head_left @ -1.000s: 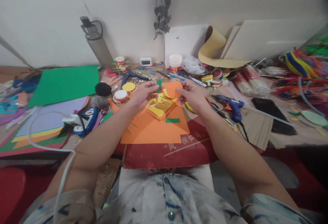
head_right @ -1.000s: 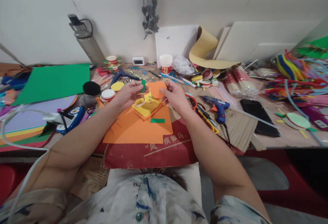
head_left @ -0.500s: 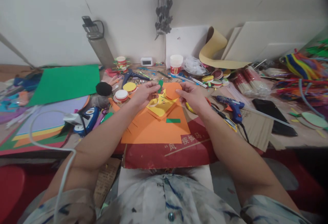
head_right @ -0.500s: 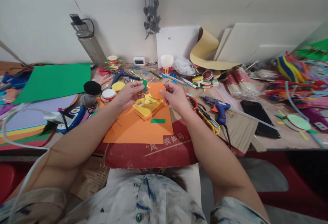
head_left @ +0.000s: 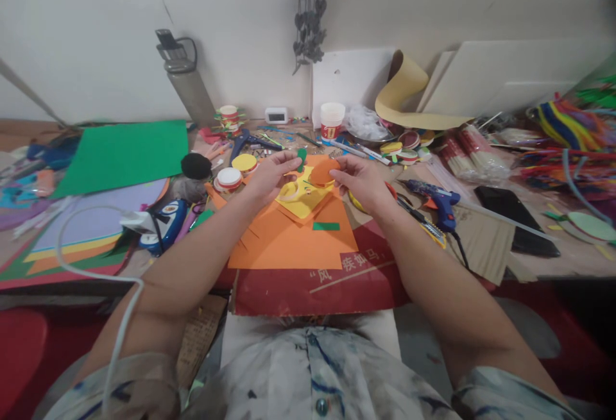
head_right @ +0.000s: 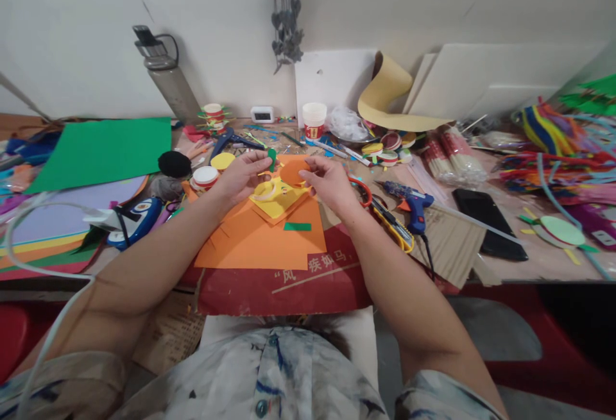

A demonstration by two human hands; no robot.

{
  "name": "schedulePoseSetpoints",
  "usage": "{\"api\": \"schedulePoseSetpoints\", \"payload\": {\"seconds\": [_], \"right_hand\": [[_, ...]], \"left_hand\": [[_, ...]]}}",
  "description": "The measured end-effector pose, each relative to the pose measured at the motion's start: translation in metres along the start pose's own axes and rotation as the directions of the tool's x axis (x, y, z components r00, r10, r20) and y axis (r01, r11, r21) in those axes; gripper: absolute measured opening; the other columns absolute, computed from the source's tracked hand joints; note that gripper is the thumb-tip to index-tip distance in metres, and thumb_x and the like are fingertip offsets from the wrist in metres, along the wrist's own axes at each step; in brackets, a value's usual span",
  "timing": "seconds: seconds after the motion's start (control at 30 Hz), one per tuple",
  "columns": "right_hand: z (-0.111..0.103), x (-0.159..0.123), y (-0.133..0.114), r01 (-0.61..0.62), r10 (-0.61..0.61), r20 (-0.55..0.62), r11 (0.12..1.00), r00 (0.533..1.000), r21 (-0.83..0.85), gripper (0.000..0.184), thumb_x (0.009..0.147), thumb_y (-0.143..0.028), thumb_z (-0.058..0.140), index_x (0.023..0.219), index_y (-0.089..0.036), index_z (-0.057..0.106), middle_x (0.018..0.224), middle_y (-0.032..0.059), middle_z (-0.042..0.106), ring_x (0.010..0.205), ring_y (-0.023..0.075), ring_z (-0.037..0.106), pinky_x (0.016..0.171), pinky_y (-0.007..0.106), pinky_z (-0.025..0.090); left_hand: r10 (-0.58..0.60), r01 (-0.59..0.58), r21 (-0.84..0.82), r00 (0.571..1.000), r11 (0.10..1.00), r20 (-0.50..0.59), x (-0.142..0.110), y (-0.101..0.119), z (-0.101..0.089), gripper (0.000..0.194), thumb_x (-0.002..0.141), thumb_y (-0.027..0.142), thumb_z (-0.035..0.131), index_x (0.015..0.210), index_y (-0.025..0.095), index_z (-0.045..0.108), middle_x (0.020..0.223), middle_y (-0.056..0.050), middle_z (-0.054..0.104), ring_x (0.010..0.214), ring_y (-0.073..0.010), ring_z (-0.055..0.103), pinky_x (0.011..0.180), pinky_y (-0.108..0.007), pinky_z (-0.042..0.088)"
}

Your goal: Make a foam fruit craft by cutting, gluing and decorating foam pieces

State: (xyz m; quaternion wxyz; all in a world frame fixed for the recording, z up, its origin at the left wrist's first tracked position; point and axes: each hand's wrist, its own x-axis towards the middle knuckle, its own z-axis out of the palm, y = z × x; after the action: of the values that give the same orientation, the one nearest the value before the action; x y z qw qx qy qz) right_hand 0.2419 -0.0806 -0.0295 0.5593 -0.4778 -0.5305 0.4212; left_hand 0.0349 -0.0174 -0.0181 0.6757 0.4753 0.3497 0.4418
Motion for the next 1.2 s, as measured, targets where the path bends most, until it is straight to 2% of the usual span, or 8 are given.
{"api": "schedulePoseSetpoints", "payload": {"seconds": [0.1, 0.23, 0.37, 0.53, 0.7, 0.83, 1.03, 1.2], "right_hand": [[-0.001, 0.002, 0.004, 0.039, -0.039, -0.014, 0.999, 0.999, -0.007, 0.023, 0.066, -0.034, 0.082, 0.081, -0.021, 0.071, 0.077, 0.0007, 0.07, 0.068, 0.0154, 0.065, 0.066, 0.032, 0.058], [-0.004, 0.004, 0.006, 0.173, -0.171, 0.03, 0.982, 0.985, -0.076, 0.005, 0.068, -0.02, 0.069, 0.072, -0.022, 0.072, 0.088, 0.0032, 0.076, 0.087, 0.0189, 0.07, 0.086, 0.036, 0.056], [-0.007, 0.002, 0.002, 0.28, -0.26, 0.138, 0.947, 0.956, -0.16, 0.017, 0.066, -0.013, 0.058, 0.064, -0.024, 0.071, 0.088, 0.0026, 0.076, 0.091, 0.0198, 0.069, 0.094, 0.039, 0.053], [-0.004, -0.001, -0.001, 0.322, -0.277, 0.23, 0.928, 0.933, -0.188, 0.017, 0.069, -0.012, 0.058, 0.065, -0.024, 0.07, 0.088, 0.0029, 0.075, 0.093, 0.0204, 0.068, 0.094, 0.038, 0.052], [-0.004, 0.0, -0.001, 0.24, -0.22, 0.142, 0.961, 0.965, -0.137, 0.024, 0.071, -0.016, 0.062, 0.091, -0.023, 0.073, 0.103, 0.0038, 0.072, 0.094, 0.0192, 0.065, 0.086, 0.035, 0.052], [-0.002, -0.003, -0.002, 0.244, -0.229, 0.096, 0.95, 0.969, -0.194, 0.024, 0.077, -0.024, 0.065, 0.1, -0.023, 0.072, 0.111, 0.0051, 0.071, 0.096, 0.0196, 0.063, 0.084, 0.034, 0.051], [0.004, -0.004, 0.001, 0.305, -0.317, 0.011, 0.902, 0.948, -0.304, 0.021, 0.077, -0.04, 0.078, 0.076, -0.024, 0.065, 0.094, 0.0052, 0.069, 0.094, 0.0226, 0.061, 0.077, 0.034, 0.05], [-0.001, 0.002, 0.004, 0.17, -0.178, -0.131, 0.983, 0.975, -0.067, 0.027, 0.076, -0.043, 0.079, 0.078, -0.023, 0.06, 0.084, 0.0004, 0.064, 0.078, 0.0159, 0.058, 0.073, 0.031, 0.051]], "left_hand": [[0.031, -0.031, 0.008, 1.0, 0.999, 0.003, 0.001, -0.001, 0.0, 0.031, 0.068, 0.027, 0.095, 0.081, 0.015, 0.069, 0.083, 0.001, 0.071, 0.073, -0.0076, 0.061, 0.064, -0.02, 0.047], [0.038, -0.039, 0.021, 0.999, 0.999, 0.036, 0.0, -0.001, -0.001, 0.031, 0.069, 0.028, 0.095, 0.079, 0.015, 0.069, 0.079, 0.001, 0.069, 0.07, -0.0078, 0.06, 0.064, -0.02, 0.046], [-0.013, -0.014, 0.141, 0.983, 0.99, 0.184, -0.005, 0.0, 0.001, 0.03, 0.067, 0.027, 0.096, 0.076, 0.015, 0.071, 0.076, 0.0, 0.069, 0.068, -0.008, 0.06, 0.067, -0.021, 0.047], [-0.108, -0.014, 0.302, 0.918, 0.953, 0.381, -0.012, -0.002, 0.008, 0.027, 0.065, 0.028, 0.095, 0.074, 0.015, 0.074, 0.071, -0.001, 0.069, 0.063, -0.0098, 0.06, 0.064, -0.023, 0.049], [-0.015, -0.055, 0.34, 0.98, 0.939, 0.2, -0.01, -0.006, 0.01, 0.018, 0.075, 0.025, 0.088, 0.074, 0.014, 0.074, 0.071, -0.002, 0.068, 0.059, -0.0089, 0.059, 0.06, -0.023, 0.047], [0.082, -0.119, 0.366, 0.99, 0.923, 0.115, -0.012, -0.004, 0.012, 0.014, 0.076, 0.021, 0.086, 0.074, 0.014, 0.075, 0.07, -0.002, 0.069, 0.059, -0.009, 0.058, 0.06, -0.023, 0.047], [0.082, -0.123, 0.404, 0.99, 0.906, 0.118, -0.02, -0.007, 0.021, 0.012, 0.081, 0.024, 0.084, 0.081, 0.014, 0.077, 0.074, -0.002, 0.072, 0.06, -0.0103, 0.064, 0.06, -0.023, 0.049], [0.052, -0.07, 0.287, 0.996, 0.955, 0.073, -0.019, -0.01, 0.024, 0.012, 0.082, 0.016, 0.082, 0.088, 0.012, 0.072, 0.083, -0.002, 0.072, 0.064, -0.0097, 0.066, 0.064, -0.025, 0.056]]}}
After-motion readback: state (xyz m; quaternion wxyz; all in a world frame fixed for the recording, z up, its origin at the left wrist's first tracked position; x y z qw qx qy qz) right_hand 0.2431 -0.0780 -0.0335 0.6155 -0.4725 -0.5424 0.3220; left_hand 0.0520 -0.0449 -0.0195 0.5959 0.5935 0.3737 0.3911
